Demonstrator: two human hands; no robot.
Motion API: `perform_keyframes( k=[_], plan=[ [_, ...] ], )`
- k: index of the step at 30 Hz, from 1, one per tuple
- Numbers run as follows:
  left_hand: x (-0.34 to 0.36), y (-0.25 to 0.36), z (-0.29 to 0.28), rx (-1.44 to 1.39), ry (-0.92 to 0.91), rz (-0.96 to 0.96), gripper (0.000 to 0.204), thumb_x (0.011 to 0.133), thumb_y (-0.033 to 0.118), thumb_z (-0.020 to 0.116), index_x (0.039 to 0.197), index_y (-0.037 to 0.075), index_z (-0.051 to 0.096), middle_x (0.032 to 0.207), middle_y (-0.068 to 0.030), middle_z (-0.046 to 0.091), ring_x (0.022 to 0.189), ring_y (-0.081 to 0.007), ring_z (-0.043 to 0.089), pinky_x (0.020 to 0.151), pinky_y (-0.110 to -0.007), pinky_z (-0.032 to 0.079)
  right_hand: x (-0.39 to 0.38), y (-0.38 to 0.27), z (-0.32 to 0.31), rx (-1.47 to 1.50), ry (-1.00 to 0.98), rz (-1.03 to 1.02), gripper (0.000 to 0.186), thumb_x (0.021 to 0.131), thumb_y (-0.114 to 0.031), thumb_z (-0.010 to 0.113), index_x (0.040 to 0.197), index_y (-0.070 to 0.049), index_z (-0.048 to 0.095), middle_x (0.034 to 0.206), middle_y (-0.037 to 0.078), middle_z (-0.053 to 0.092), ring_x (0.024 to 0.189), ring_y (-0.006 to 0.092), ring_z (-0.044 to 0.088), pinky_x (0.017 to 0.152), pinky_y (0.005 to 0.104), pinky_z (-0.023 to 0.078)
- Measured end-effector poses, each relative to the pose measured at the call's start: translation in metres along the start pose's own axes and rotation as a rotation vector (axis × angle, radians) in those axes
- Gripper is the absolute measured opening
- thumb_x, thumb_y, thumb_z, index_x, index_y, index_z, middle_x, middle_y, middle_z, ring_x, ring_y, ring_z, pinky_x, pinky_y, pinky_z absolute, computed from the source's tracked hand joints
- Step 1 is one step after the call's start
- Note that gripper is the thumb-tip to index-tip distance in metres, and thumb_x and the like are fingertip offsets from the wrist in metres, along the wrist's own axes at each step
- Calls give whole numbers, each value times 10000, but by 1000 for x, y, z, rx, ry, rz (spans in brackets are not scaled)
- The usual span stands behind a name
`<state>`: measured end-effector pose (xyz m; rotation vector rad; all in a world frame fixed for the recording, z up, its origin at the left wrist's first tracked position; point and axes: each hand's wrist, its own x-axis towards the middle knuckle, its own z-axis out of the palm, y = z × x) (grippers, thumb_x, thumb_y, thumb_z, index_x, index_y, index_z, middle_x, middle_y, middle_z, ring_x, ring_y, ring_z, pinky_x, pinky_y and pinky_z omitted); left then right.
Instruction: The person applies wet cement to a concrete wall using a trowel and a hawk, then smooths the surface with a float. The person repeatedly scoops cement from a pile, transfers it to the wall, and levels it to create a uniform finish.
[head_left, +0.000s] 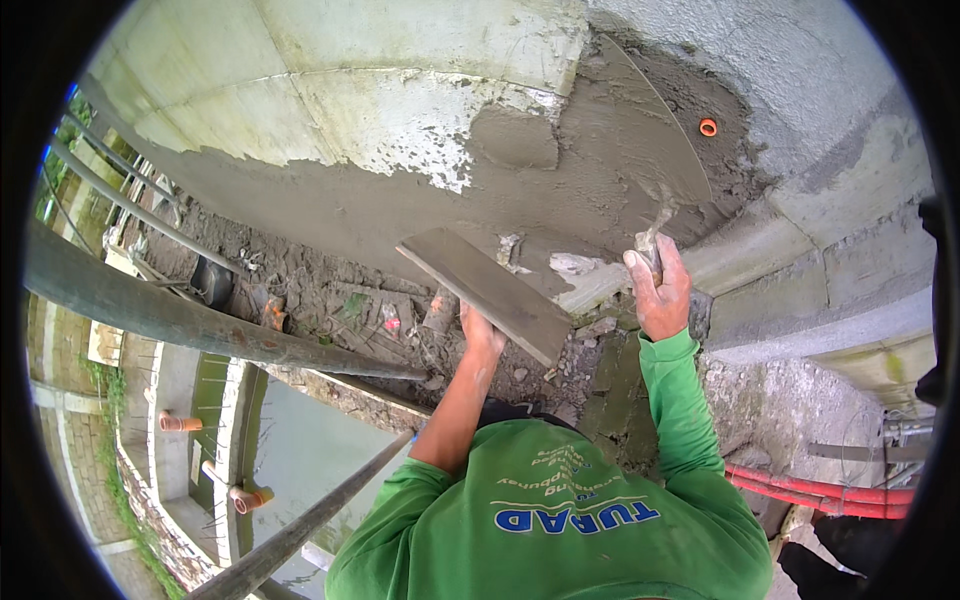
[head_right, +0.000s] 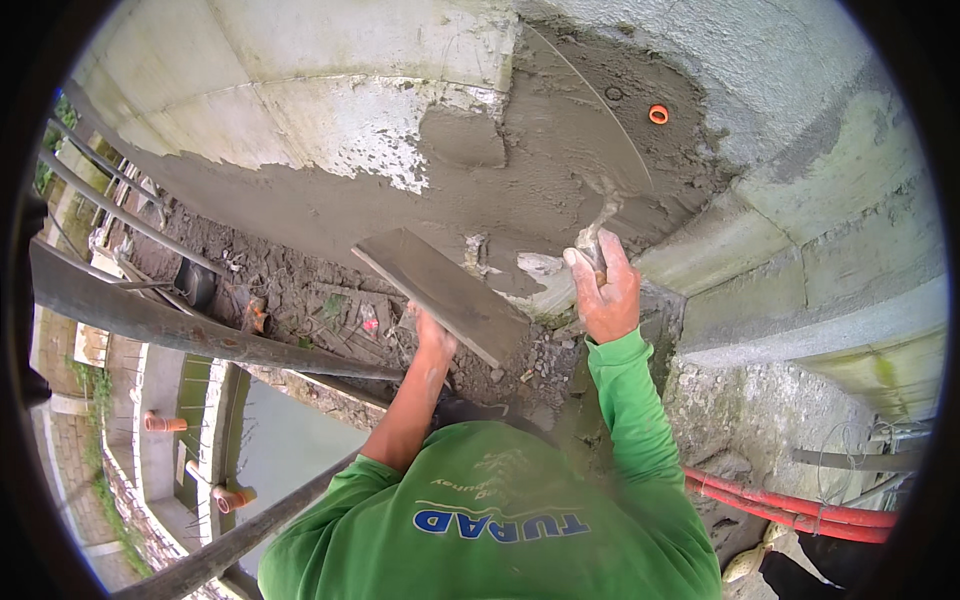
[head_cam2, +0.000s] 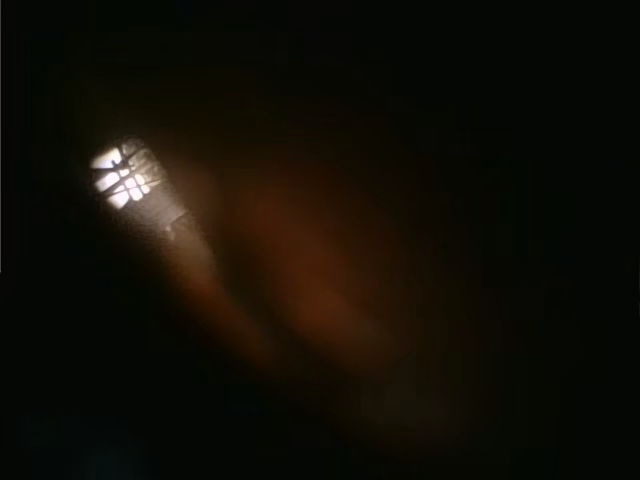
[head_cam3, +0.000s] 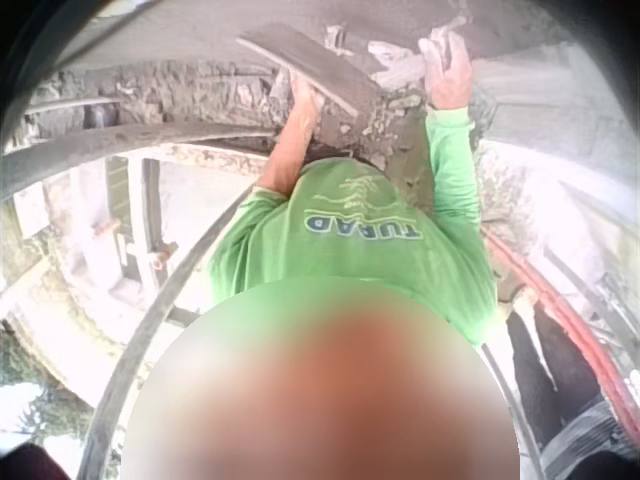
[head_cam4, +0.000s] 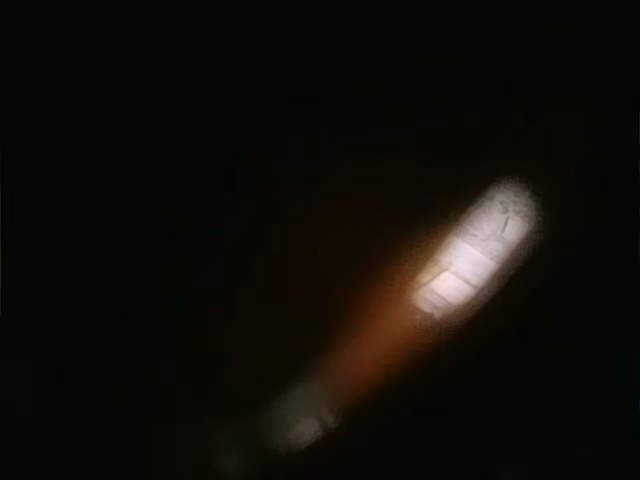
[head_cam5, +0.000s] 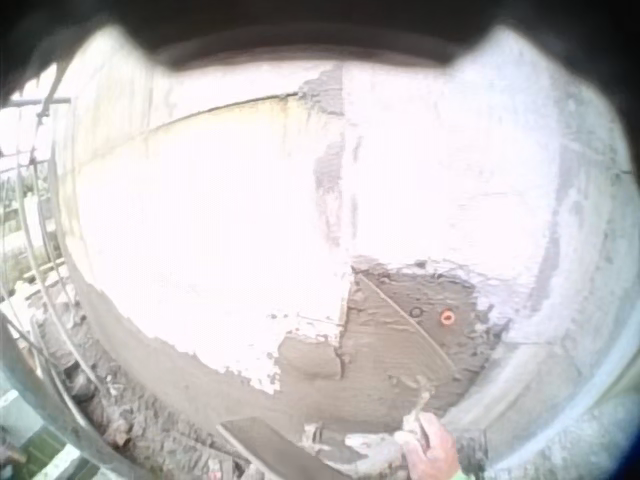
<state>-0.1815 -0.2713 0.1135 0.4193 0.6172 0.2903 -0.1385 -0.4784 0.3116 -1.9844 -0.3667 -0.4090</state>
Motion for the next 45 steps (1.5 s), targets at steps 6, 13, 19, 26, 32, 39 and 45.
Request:
perform_keyframes(
  k=[6, 13, 19, 26, 32, 39, 45],
  plan=[
    [92, 45, 107, -60, -69, 341, 525, 845, -29, 538, 1319, 151, 403, 1125, -77, 564, 910, -220, 586, 772, -459, 536, -84, 66, -41, -39, -42, 287, 313, 860, -153, 698, 1047, 68, 580, 733, 98, 606, 657, 123, 544, 622, 279, 460],
    [38, 79, 208, 27, -100, 382, 555, 743, -145, 480, 1234, 108, 422, 963, -55, 522, 794, -185, 544, 660, -418, 546, -220, 167, -47, -72, -42, 525, 219, 869, -181, 688, 869, -19, 540, 617, -1, 457, 565, 78, 386, 503, 275, 357],
    [-37, 88, 301, 132, -289, 382, 389, 824, -135, 462, 1181, -7, 381, 1064, -160, 501, 952, -335, 579, 872, -547, 554, -252, 208, -29, -47, -7, 539, 283, 840, -236, 716, 880, -13, 547, 629, 78, 502, 559, 160, 426, 545, 325, 419],
    [-107, 165, 406, -83, -544, 281, 317, 898, -95, 465, 1201, -71, 377, 1231, -241, 436, 1132, -388, 512, 987, -633, 437, -208, 184, -20, 12, 14, 421, 269, 851, -227, 696, 909, 1, 566, 684, 122, 584, 583, 214, 529, 587, 352, 455],
    [-89, 257, 434, -246, -820, 504, 292, 918, 66, 458, 1175, -73, 473, 1196, -237, 563, 1088, -412, 567, 936, -544, 510, -211, 169, -10, 23, -73, 459, 246, 855, -212, 688, 916, -3, 573, 713, 108, 606, 607, 181, 550, 608, 329, 464],
    [-79, 138, 254, -191, -585, 266, 316, 992, 209, 490, 1217, -10, 516, 1189, -132, 583, 1089, -276, 582, 972, -486, 502, -255, 184, -16, 132, -26, 539, 194, 861, -191, 684, 820, -45, 564, 594, -16, 503, 520, 77, 469, 481, 281, 390],
    [20, 47, 168, -104, -290, 190, 287, 960, 194, 535, 1240, 145, 501, 1153, -77, 576, 1049, -279, 590, 921, -498, 523, -276, 201, -20, 92, -127, 633, 226, 809, -213, 711, 855, -29, 588, 649, 64, 537, 590, 170, 482, 570, 336, 425]
  ],
)
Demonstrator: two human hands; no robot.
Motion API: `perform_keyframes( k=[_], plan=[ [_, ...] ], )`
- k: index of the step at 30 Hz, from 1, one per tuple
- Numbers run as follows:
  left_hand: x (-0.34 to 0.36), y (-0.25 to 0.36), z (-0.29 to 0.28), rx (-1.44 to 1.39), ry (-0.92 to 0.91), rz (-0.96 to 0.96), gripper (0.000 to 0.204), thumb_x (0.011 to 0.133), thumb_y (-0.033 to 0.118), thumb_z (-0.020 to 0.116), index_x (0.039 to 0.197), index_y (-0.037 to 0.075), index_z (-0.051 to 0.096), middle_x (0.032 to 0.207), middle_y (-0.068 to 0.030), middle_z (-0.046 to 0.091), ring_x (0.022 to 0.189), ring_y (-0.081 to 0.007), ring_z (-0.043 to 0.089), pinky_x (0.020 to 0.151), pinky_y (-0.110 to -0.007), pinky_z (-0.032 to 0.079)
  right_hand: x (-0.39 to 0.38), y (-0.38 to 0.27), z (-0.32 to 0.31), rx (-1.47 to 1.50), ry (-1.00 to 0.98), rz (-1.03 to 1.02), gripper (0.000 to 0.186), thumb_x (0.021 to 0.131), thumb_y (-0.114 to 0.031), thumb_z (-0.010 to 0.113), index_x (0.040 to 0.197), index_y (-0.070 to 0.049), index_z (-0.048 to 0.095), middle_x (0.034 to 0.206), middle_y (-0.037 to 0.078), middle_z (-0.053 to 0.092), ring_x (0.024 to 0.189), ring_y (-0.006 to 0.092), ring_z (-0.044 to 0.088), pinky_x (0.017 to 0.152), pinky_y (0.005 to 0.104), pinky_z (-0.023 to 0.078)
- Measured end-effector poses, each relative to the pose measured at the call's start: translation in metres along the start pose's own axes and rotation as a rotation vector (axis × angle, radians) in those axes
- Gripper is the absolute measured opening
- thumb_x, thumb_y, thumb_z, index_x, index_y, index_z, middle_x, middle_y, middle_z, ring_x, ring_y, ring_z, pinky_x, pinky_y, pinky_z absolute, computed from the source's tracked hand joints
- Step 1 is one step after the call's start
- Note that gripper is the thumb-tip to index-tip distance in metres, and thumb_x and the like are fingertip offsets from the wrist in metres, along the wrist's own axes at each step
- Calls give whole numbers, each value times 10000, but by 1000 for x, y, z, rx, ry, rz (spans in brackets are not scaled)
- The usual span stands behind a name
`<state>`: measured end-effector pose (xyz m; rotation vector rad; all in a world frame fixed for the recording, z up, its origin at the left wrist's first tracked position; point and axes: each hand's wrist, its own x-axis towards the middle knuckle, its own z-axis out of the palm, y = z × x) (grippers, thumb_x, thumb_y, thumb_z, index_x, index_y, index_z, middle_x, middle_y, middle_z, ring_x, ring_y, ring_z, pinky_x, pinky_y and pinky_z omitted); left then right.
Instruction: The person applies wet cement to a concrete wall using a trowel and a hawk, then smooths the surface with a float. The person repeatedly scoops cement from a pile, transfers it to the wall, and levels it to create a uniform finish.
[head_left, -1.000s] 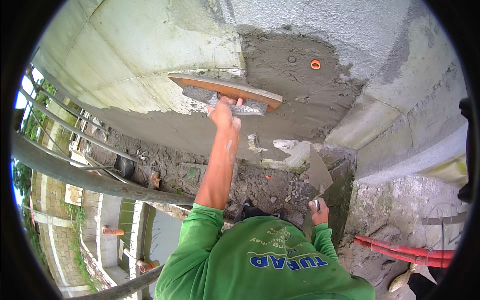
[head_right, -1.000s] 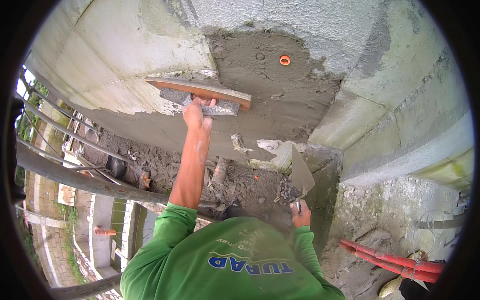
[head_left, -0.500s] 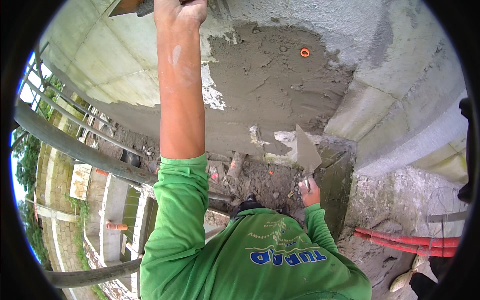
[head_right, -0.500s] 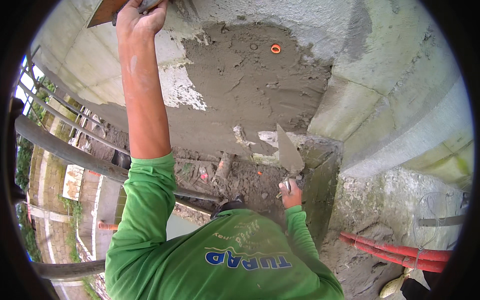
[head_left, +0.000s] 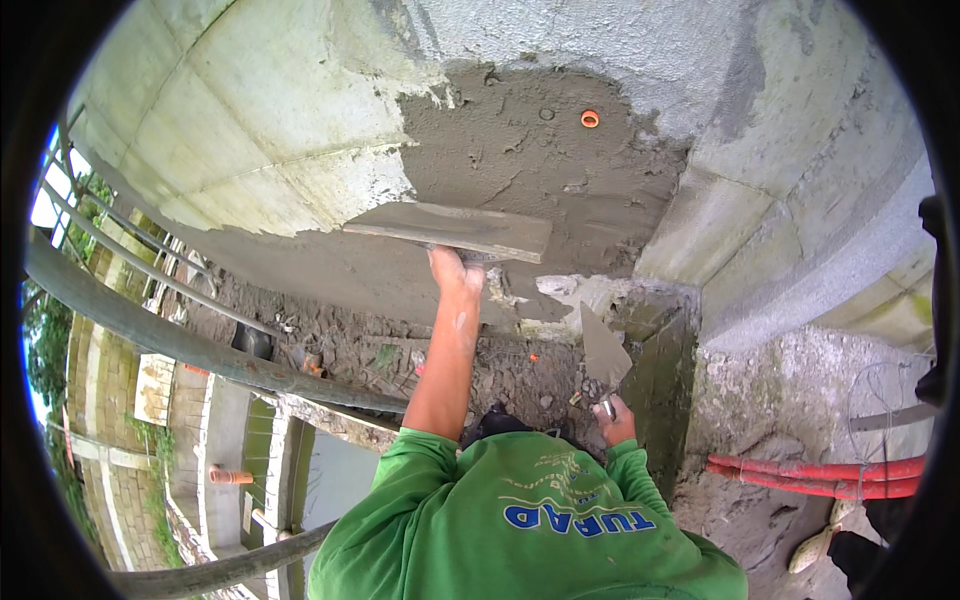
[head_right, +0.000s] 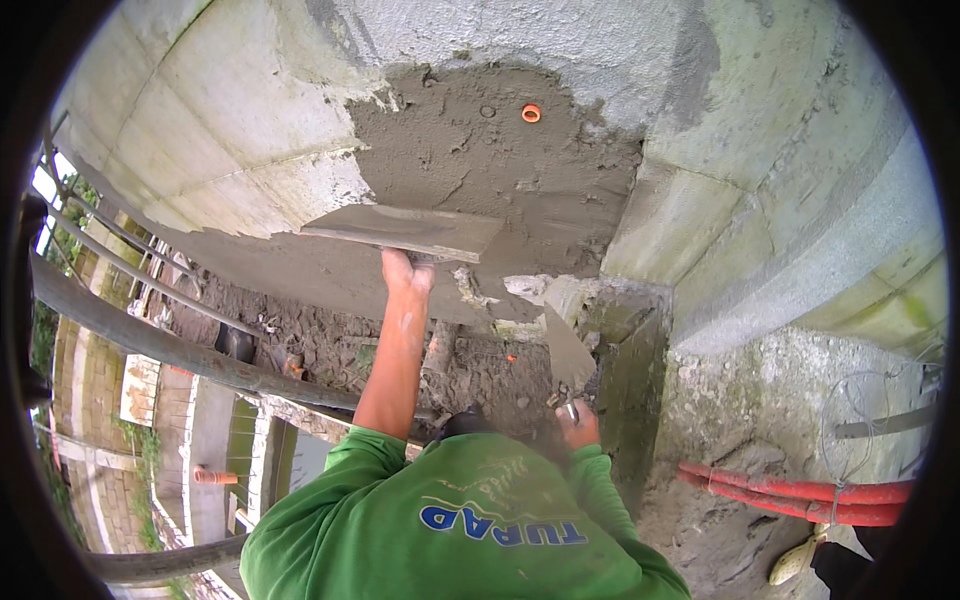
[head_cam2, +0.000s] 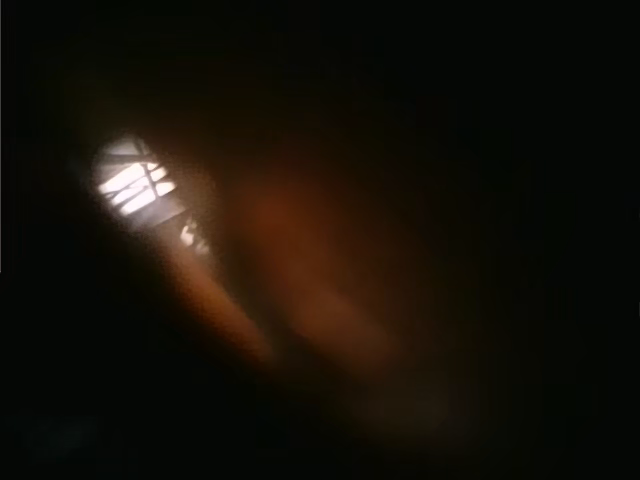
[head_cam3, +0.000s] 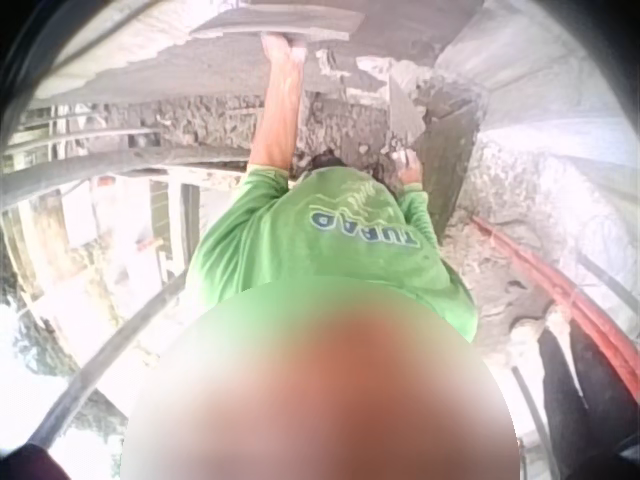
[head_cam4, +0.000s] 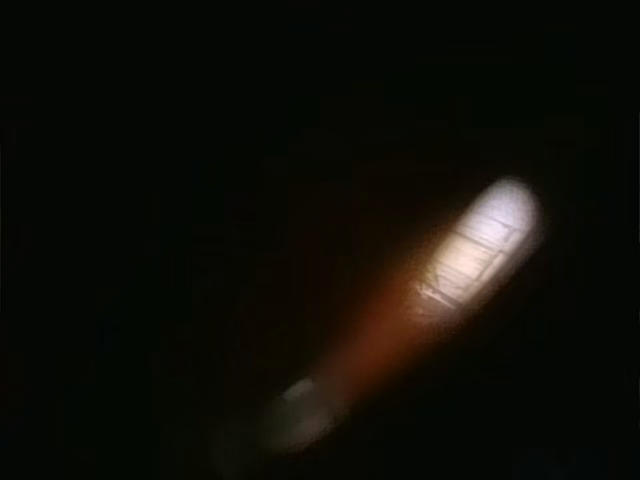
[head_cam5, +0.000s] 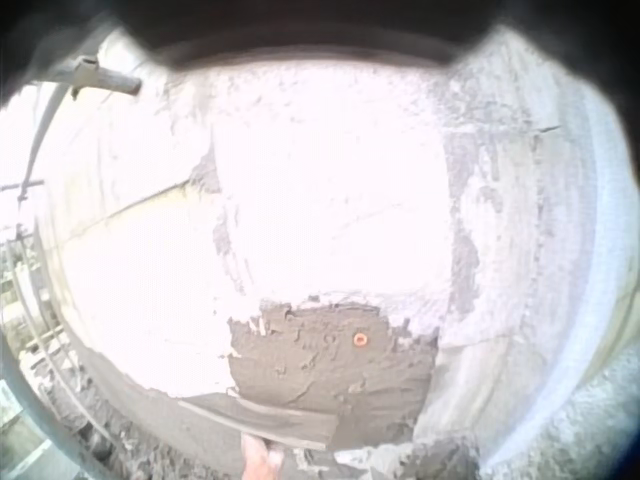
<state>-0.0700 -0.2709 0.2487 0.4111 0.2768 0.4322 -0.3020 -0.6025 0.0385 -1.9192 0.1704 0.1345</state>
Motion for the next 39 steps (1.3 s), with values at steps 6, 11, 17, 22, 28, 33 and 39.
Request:
perform_keyframes(
  k=[6, 11, 17, 22, 28, 33, 39],
  plan=[
    [7, 11, 92, 75, 93, 2, 306, 810, -111, 424, 1097, -35, 496, 1138, -185, 533, 1107, -371, 545, 950, -574, 503, 12, 17, 4, -2, 96, -72, 208, 858, -174, 685, 781, -46, 540, 584, -5, 496, 530, 92, 446, 488, 288, 381],
    [-20, 99, 239, -60, -48, 30, 376, 950, -28, 409, 1269, -141, 246, 1341, -364, 257, 1208, -537, 404, 1022, -640, 420, 26, 34, 4, 35, 145, -59, 229, 856, -189, 689, 783, -39, 533, 585, -2, 490, 530, 97, 434, 495, 291, 385],
    [-2, 169, 287, -53, -267, -17, 433, 968, 72, 417, 1337, -113, 288, 1402, -311, 323, 1309, -466, 305, 1046, -547, 414, 36, 7, 6, -51, 85, -123, 277, 823, -247, 718, 851, -15, 571, 659, 89, 557, 571, 207, 466, 564, 358, 434],
    [-15, 230, 260, -289, -584, 187, 385, 938, 0, 338, 1313, -85, 362, 1392, -233, 415, 1317, -405, 397, 1105, -589, 343, 25, -15, 28, 18, 31, -168, 263, 834, -251, 706, 862, -18, 588, 666, 79, 559, 589, 191, 476, 586, 346, 442],
    [-21, 154, 94, -8, -291, 260, 425, 992, 253, 408, 1338, 5, 415, 1330, -204, 482, 1247, -386, 470, 1056, -584, 394, 14, -15, 13, 113, -26, 44, 239, 859, -250, 682, 904, -31, 598, 682, 35, 553, 608, 138, 468, 584, 325, 431],
    [-35, 72, -143, 126, 68, -19, 570, 962, 525, 409, 1350, 112, 461, 1298, -141, 521, 1162, -368, 516, 980, -557, 436, 4, -78, 7, -76, -80, -151, 285, 859, -282, 677, 950, -28, 587, 683, 77, 550, 610, 168, 492, 594, 336, 438],
    [-41, -56, -199, -53, 178, -343, 397, 961, 335, 502, 1279, 98, 522, 1244, -98, 584, 1128, -285, 562, 970, -483, 475, 19, -79, 15, -188, -53, -130, 260, 854, -256, 665, 902, -21, 563, 675, 44, 513, 624, 134, 451, 597, 317, 422]
  ],
)
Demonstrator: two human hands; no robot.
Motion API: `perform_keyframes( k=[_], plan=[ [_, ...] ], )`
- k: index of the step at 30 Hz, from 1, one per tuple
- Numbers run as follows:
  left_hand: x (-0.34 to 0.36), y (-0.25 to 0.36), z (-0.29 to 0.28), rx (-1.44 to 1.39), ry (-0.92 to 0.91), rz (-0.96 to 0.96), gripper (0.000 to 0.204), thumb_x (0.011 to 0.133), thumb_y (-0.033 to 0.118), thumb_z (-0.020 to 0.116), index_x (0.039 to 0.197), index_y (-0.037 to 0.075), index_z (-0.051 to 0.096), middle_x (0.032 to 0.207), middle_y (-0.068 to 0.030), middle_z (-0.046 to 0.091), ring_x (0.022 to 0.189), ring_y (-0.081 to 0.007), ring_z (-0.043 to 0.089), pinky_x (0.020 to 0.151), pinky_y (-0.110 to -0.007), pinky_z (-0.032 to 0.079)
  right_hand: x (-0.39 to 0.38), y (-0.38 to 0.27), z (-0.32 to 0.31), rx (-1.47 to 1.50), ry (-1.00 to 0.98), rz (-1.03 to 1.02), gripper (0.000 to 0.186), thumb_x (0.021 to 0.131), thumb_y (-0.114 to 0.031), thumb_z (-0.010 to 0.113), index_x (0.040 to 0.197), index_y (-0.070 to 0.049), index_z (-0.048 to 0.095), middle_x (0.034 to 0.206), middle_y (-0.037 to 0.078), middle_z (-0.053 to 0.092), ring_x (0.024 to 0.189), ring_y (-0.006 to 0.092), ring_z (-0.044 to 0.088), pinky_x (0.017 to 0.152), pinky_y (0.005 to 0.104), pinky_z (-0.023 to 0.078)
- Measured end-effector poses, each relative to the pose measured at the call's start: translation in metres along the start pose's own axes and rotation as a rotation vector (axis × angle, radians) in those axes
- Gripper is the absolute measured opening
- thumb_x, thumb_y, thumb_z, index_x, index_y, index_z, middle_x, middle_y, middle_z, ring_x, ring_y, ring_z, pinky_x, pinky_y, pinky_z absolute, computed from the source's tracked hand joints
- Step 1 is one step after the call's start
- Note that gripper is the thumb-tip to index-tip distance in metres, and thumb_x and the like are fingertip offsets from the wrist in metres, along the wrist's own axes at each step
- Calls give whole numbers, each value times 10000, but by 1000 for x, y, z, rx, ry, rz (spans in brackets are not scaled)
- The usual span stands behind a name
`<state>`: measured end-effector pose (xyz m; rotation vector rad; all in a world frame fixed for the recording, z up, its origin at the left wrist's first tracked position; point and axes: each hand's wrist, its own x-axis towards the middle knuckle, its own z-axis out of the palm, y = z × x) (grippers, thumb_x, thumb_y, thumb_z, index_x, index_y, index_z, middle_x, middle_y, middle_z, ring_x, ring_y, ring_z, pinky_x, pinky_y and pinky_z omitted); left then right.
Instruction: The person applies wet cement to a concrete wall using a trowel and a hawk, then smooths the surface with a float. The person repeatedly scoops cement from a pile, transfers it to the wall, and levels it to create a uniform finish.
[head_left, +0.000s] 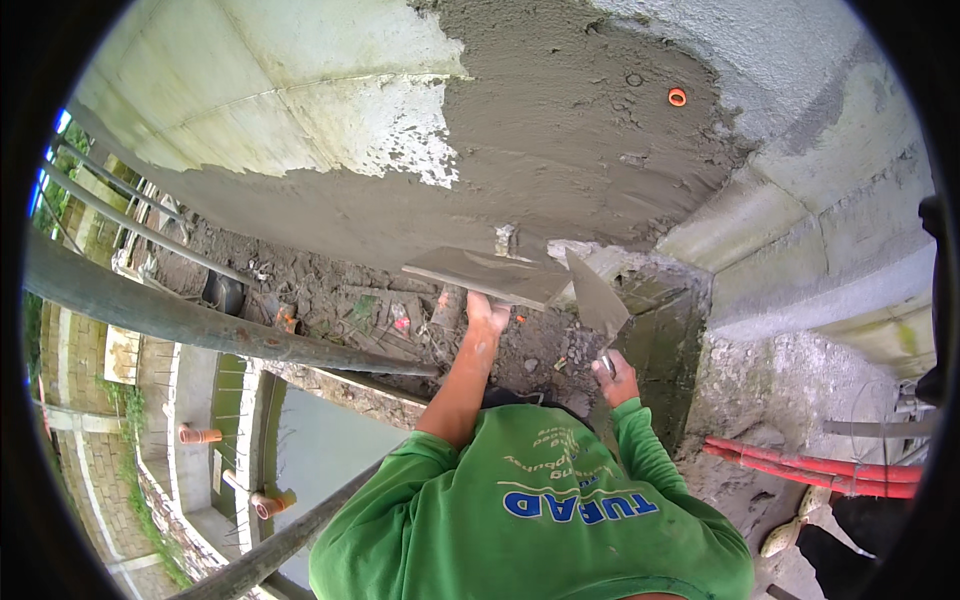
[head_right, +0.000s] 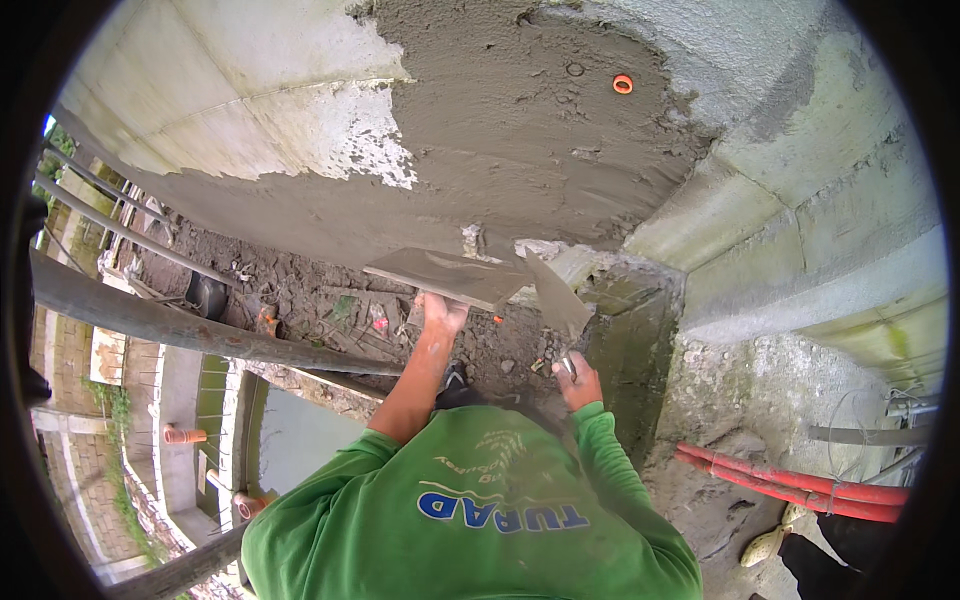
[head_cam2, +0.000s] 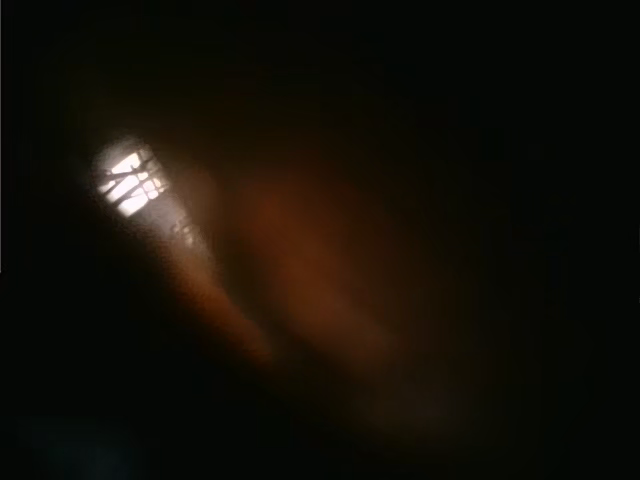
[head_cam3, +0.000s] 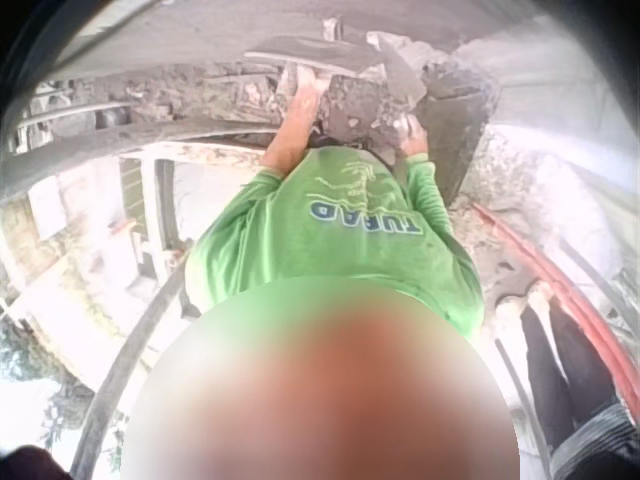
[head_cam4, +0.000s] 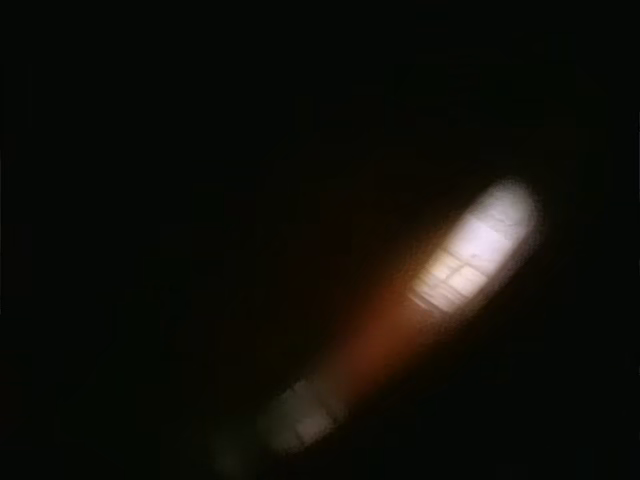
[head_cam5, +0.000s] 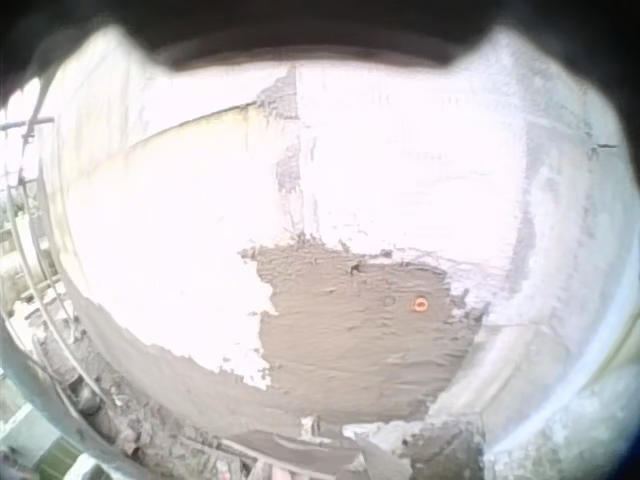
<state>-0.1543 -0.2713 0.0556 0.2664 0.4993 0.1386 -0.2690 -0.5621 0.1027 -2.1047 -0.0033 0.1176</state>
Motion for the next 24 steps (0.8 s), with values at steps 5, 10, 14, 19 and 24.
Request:
perform_keyframes(
  k=[5, 10, 14, 19, 24],
  plan=[
    [64, -44, 51, -209, 178, -10, 315, 853, 71, 522, 1167, 81, 547, 1131, -89, 600, 1034, -288, 606, 864, -471, 540, -14, 32, 18, -99, 42, 65, 287, 853, -285, 673, 878, -25, 554, 673, 72, 513, 614, 160, 454, 594, 335, 425],
    [72, -25, 128, -230, 233, -39, 310, 797, -33, 454, 1101, -2, 507, 1112, -152, 571, 997, -341, 607, 901, -482, 554, -50, 73, 18, -241, 75, 124, 310, 845, -315, 682, 856, -35, 552, 665, 110, 527, 599, 231, 485, 596, 371, 436],
    [86, 73, 158, -295, 161, -9, 350, 840, -45, 458, 1186, -26, 413, 1188, -210, 500, 1032, -382, 581, 877, -528, 564, -73, 92, 17, -291, 37, 283, 316, 830, -311, 697, 883, -27, 568, 723, 160, 585, 664, 338, 566, 648, 412, 466],
    [111, 225, 145, -383, 48, -76, 270, 949, 27, 415, 1200, -68, 446, 1219, -236, 532, 1042, -399, 600, 924, -634, 494, -85, 110, 26, -277, 63, 308, 312, 829, -298, 697, 921, -21, 589, 784, 191, 622, 723, 383, 599, 683, 423, 477],
    [87, 263, 108, -339, 60, 263, 274, 945, 46, 439, 1195, -37, 515, 1150, -193, 604, 1090, -353, 599, 945, -554, 509, -64, 98, 38, -273, 41, 322, 307, 829, -301, 695, 916, -24, 596, 781, 191, 622, 730, 375, 598, 692, 417, 474]
  ],
)
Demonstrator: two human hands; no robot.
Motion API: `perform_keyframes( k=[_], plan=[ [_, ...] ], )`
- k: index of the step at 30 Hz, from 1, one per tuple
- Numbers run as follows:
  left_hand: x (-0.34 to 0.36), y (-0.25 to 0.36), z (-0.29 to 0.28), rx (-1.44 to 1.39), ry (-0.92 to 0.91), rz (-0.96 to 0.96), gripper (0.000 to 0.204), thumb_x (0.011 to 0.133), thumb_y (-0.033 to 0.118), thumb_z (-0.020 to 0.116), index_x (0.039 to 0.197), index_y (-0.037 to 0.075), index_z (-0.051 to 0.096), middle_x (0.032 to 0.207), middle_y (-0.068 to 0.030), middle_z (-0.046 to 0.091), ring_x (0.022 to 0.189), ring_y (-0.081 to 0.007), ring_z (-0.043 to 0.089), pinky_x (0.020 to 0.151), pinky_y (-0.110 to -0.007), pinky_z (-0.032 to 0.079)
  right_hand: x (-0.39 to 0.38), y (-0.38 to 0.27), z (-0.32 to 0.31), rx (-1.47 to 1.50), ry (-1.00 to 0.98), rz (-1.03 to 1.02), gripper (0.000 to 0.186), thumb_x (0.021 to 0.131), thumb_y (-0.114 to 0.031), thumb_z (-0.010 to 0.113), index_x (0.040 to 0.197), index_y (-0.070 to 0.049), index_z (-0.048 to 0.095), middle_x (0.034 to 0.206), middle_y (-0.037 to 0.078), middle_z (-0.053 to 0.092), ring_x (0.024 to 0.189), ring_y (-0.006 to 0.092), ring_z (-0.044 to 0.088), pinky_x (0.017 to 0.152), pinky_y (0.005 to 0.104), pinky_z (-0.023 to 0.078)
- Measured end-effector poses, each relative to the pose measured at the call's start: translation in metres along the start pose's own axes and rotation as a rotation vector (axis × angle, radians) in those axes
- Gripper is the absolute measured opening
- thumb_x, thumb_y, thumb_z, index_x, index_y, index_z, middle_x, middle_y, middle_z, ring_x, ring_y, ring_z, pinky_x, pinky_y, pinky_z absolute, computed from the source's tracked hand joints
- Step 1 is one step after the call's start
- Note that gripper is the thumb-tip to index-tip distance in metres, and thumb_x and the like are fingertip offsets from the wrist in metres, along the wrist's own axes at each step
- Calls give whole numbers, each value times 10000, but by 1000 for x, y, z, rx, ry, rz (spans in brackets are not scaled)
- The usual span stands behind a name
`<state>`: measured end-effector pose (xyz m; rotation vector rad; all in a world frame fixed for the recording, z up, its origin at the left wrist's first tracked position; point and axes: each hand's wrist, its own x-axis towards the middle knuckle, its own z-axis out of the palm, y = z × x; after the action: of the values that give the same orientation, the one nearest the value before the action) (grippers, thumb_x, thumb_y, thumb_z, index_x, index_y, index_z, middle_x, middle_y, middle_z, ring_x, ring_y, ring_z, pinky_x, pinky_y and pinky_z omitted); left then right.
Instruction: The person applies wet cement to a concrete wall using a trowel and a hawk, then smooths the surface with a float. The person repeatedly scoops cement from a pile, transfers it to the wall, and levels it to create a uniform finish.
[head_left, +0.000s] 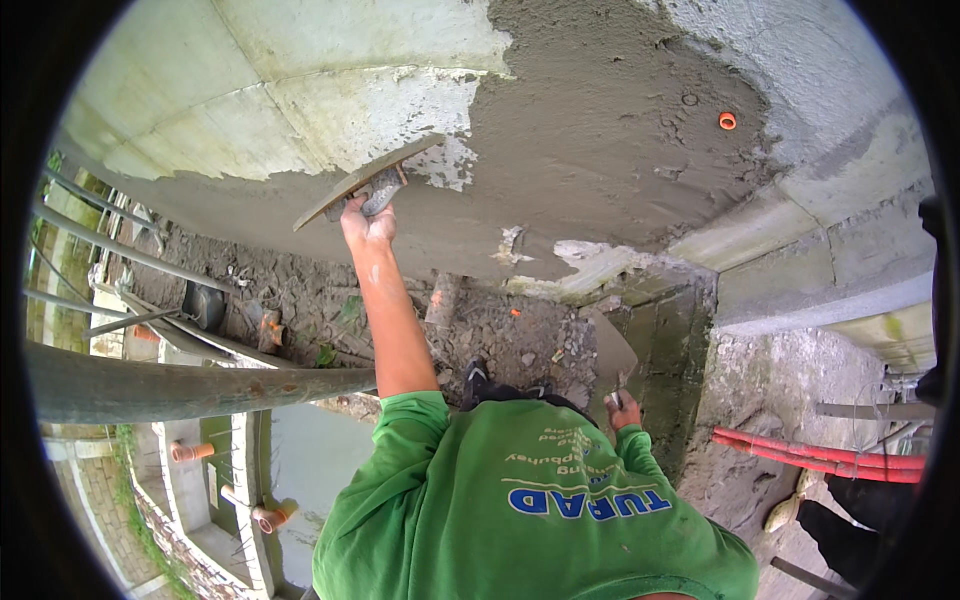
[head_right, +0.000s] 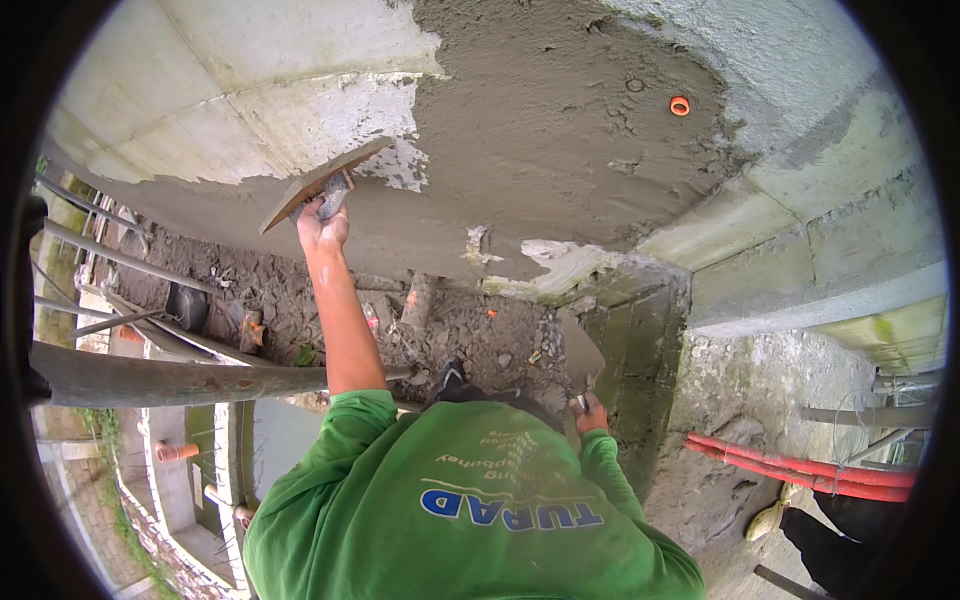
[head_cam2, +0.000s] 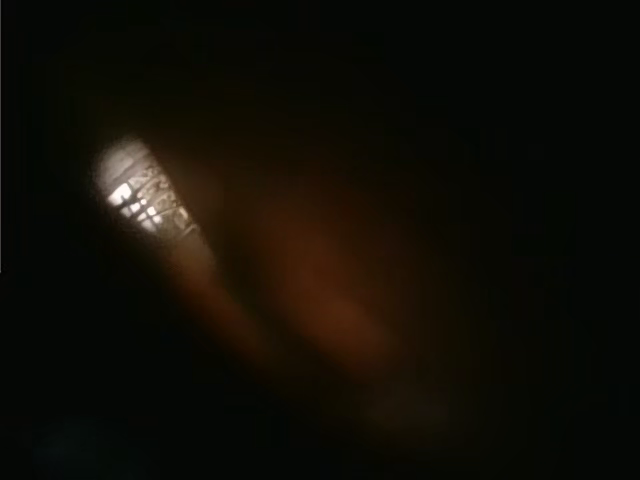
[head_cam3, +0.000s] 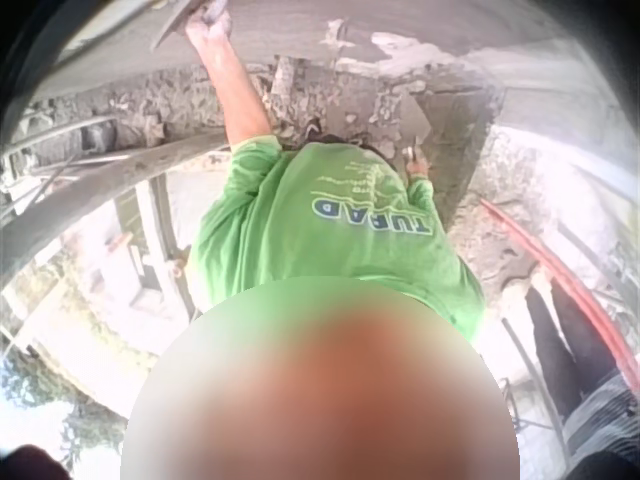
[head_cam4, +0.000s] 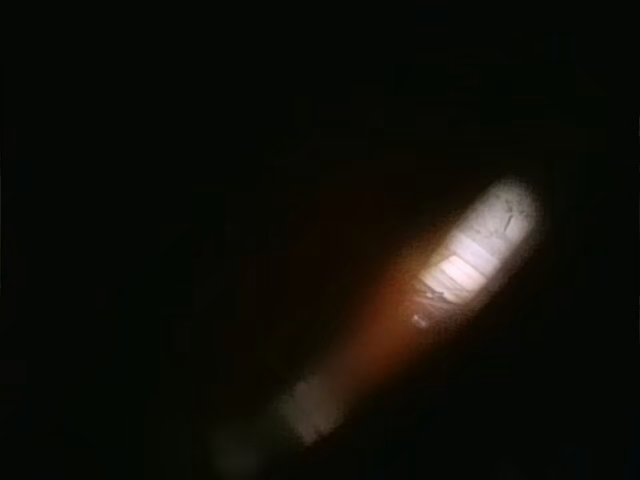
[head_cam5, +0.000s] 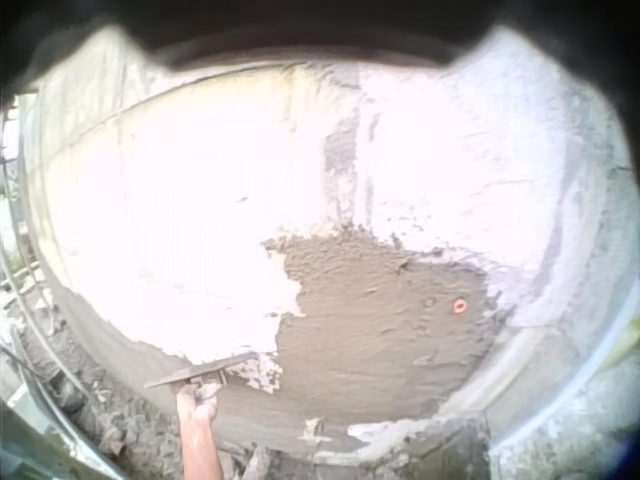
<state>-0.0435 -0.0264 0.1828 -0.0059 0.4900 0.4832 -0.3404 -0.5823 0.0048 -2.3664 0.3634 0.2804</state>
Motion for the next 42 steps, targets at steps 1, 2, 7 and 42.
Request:
perform_keyframes(
  k=[1, 2, 7, 42],
  plan=[
    [1, 7, -22, 16, -25, 33, 275, 950, 70, 460, 1199, -28, 521, 1149, -185, 608, 1090, -347, 600, 953, -542, 509, 2, -14, 1, 12, -24, 10, 306, 830, -303, 694, 911, -25, 596, 772, 188, 618, 723, 372, 594, 690, 416, 473],
    [0, 12, -42, 29, -53, 59, 277, 954, 94, 480, 1203, -19, 526, 1148, -177, 611, 1091, -342, 601, 962, -530, 508, 5, -19, 3, 21, -18, -21, 303, 830, -305, 694, 909, -29, 597, 761, 183, 611, 711, 365, 586, 683, 415, 470],
    [-45, -81, -142, 163, -25, -100, 348, 946, 307, 567, 1213, 83, 562, 1174, -91, 629, 1059, -277, 622, 911, -464, 540, 12, -23, 11, 17, -32, -60, 288, 833, -313, 693, 898, -47, 603, 717, 160, 581, 658, 326, 551, 657, 413, 460],
    [-91, -38, -258, 287, 24, -264, 469, 967, 428, 493, 1287, 86, 519, 1217, -123, 590, 1115, -312, 570, 948, -498, 485, 4, -160, -32, -204, -182, -446, 465, 871, -311, 661, 1243, -46, 573, 1014, 218, 670, 948, 400, 643, 801, 433, 523]
  ],
)
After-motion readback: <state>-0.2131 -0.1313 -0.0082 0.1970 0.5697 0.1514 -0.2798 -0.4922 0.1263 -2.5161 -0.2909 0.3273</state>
